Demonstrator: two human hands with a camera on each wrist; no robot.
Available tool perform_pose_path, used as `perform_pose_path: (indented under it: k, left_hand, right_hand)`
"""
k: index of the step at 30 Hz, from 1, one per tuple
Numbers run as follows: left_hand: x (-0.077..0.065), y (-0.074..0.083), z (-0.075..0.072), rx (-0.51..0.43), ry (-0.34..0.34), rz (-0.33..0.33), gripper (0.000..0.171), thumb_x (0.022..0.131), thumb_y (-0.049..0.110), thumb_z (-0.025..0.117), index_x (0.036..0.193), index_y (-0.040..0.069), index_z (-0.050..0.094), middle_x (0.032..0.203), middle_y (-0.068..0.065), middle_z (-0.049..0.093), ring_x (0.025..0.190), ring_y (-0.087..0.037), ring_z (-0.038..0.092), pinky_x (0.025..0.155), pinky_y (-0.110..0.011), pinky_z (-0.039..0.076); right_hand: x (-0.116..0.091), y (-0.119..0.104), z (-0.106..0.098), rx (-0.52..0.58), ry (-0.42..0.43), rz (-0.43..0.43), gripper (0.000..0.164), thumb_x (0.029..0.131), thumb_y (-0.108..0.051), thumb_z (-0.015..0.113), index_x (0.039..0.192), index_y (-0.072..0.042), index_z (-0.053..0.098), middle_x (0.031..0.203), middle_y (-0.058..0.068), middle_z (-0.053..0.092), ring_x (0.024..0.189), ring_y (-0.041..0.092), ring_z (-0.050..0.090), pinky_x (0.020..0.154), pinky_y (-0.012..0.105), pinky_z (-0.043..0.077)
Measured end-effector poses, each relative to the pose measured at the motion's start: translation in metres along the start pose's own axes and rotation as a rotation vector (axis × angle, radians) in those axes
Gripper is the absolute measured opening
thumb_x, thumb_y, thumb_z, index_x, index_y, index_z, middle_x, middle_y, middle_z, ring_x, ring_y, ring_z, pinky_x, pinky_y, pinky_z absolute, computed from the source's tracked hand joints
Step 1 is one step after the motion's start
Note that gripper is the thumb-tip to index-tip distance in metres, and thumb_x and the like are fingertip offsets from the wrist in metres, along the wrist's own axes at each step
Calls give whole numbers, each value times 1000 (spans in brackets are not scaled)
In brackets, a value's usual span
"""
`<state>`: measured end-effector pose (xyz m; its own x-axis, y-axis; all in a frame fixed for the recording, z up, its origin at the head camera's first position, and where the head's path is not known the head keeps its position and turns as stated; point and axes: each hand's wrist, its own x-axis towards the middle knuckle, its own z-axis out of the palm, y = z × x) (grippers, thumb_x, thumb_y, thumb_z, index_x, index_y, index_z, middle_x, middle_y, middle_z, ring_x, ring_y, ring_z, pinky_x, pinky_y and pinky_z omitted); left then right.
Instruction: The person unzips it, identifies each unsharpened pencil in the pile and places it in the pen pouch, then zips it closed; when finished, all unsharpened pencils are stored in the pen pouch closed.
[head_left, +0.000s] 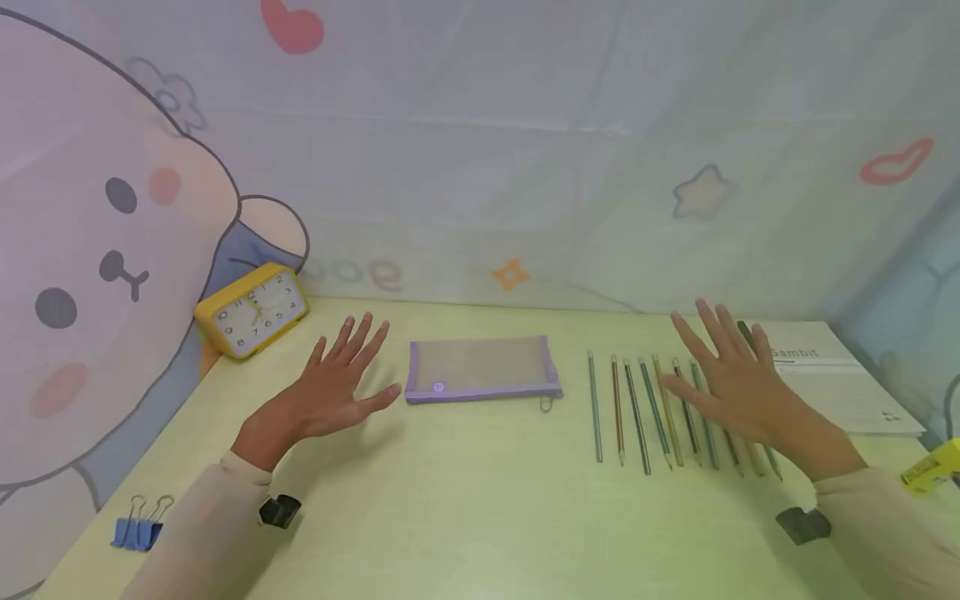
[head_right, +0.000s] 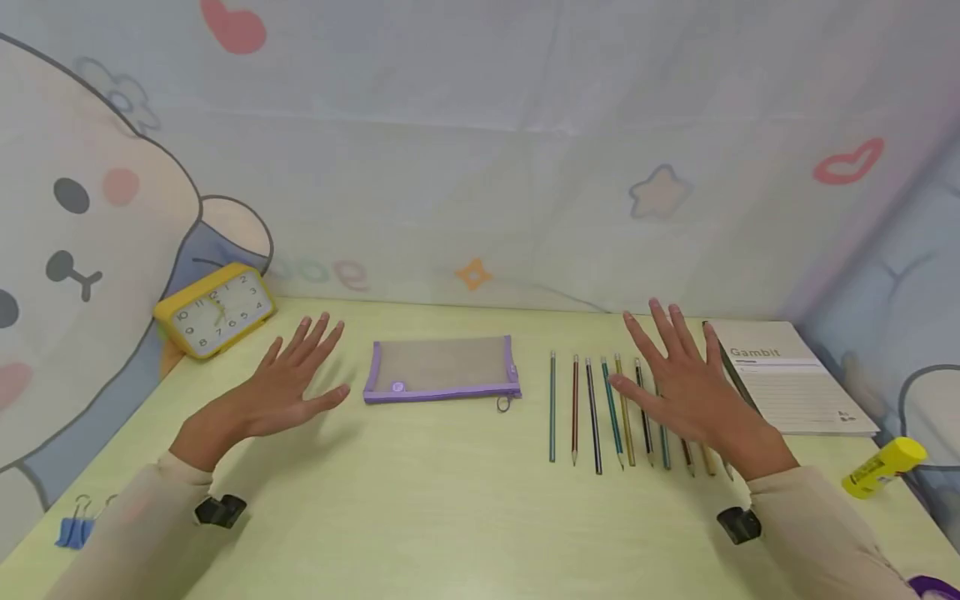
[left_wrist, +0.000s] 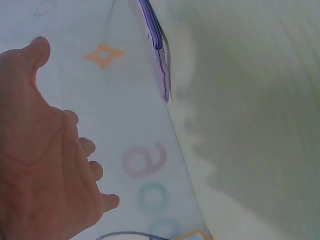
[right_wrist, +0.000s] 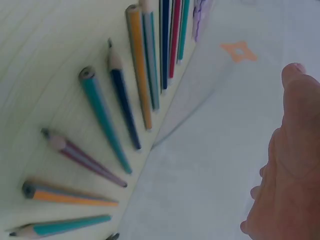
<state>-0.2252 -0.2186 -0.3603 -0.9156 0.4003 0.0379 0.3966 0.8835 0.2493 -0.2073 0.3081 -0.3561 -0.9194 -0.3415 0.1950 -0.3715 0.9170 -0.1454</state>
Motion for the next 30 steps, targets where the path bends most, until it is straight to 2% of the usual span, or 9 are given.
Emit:
perform_pose_path:
  k: [4, 7, 11, 13, 16, 19, 22, 26, 30]
  left_hand:
    - [6, 9, 4, -8, 2, 58, 91, 99, 62, 47, 165, 21, 0, 172, -7, -8, 159, -38, -7, 122, -67, 0]
    - [11, 18, 7, -78, 2, 113, 94, 96, 61, 55, 165, 25, 2, 172, -5, -5, 159, -35, 2, 123, -65, 10]
    - [19, 33, 9, -240, -12, 171, 95, 89, 61, 66, 163, 27, 17, 171, 0, 15, 157, -30, 20, 122, -57, 24]
    - [23, 41, 9, -308, -30, 189, 91, 88, 58, 70, 161, 23, 28, 167, 0, 28, 152, -31, 33, 120, -54, 31]
    - [31, 51, 9, -375, -77, 213, 83, 87, 52, 75, 155, 16, 42, 159, -4, 44, 141, -35, 50, 114, -52, 41]
    - [40, 63, 12, -438, -127, 227, 72, 87, 42, 78, 146, 9, 53, 149, -9, 56, 129, -35, 61, 107, -47, 49]
    - [50, 81, 20, -455, -119, 223, 58, 89, 35, 77, 135, 4, 63, 131, -13, 69, 116, -29, 69, 99, -40, 55]
    - [66, 109, 33, -399, -47, 186, 40, 91, 28, 75, 120, 0, 73, 109, -11, 77, 100, -23, 74, 87, -35, 58]
    - [83, 130, 43, -348, -19, 152, 30, 89, 23, 76, 108, 0, 77, 103, -11, 78, 95, -24, 74, 85, -35, 59]
  right_hand:
    - [4, -13, 0, 21, -6, -60, 84, 102, -52, 50, 165, -23, 2, 171, 8, -13, 158, 36, -13, 118, 71, -9]
    - [10, -20, 2, 63, 2, -137, 89, 99, -49, 58, 165, -26, 3, 172, 3, -7, 159, 31, -10, 125, 59, -7]
    - [17, -29, 3, 102, 30, -246, 94, 94, -42, 69, 164, -28, 9, 172, -3, 6, 160, 22, 4, 129, 34, 10]
    - [21, -34, 5, 96, 44, -302, 92, 93, -39, 71, 164, -26, 14, 172, -3, 12, 159, 20, 16, 124, 31, 24]
    - [28, -42, 10, 76, 65, -416, 85, 93, -32, 72, 162, -21, 25, 169, 1, 24, 150, 21, 38, 112, 33, 44]
    - [38, -46, 17, 49, 71, -523, 74, 91, -22, 75, 156, -15, 40, 161, 6, 41, 135, 24, 57, 99, 37, 54]
    - [51, -50, 27, 47, 16, -543, 63, 91, -18, 74, 150, -14, 51, 154, 7, 51, 127, 24, 63, 97, 37, 55]
    - [70, -57, 42, 62, -111, -512, 54, 94, -19, 71, 145, -12, 56, 152, 9, 53, 127, 27, 63, 100, 40, 53]
    - [86, -63, 54, 59, -185, -514, 51, 95, -19, 70, 144, -9, 57, 150, 11, 55, 130, 30, 61, 103, 42, 52]
